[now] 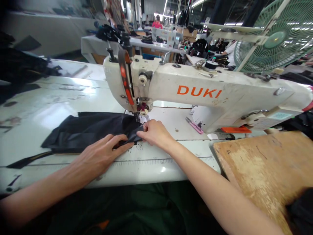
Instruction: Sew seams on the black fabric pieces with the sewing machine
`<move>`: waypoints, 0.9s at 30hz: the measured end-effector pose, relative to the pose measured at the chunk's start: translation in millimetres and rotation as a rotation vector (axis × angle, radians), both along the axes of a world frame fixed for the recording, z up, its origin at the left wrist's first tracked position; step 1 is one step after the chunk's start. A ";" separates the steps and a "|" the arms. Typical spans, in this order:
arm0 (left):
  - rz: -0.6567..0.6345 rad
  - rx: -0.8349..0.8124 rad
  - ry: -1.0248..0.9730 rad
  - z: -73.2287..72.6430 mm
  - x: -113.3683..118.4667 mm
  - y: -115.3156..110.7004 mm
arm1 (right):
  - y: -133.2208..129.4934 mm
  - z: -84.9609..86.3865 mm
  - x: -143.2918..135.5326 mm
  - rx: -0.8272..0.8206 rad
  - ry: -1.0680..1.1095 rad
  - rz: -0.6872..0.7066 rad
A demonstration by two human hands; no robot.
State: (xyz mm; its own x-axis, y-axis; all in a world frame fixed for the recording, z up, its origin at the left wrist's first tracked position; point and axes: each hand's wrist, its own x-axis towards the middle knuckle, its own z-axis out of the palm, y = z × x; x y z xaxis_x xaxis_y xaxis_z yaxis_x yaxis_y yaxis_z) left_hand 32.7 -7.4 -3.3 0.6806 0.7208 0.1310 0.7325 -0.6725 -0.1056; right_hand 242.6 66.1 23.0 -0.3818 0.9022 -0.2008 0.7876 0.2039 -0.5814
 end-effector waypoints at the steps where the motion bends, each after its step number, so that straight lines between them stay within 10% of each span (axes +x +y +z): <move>1: -0.010 0.000 -0.002 -0.4 -0.4 0.1 | 1.0 -0.9 -1.9 0.040 -0.031 -0.014; 17: -0.056 -0.144 -0.090 6.6 -0.4 -1.6 | 4.6 6.0 -18.6 0.102 -0.182 0.045; 27: -0.053 -0.157 -0.169 0.6 -2.3 0.1 | 15.6 1.6 -32.0 -0.275 0.008 0.060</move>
State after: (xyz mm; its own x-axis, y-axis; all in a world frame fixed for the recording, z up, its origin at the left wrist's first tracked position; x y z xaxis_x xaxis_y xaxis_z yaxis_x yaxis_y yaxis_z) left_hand 30.3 -7.3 -2.6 0.6962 0.7051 0.1349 0.6941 -0.7091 0.1244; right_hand 210.7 81.8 24.6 -0.4356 0.7898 -0.4318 0.7742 0.0840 -0.6274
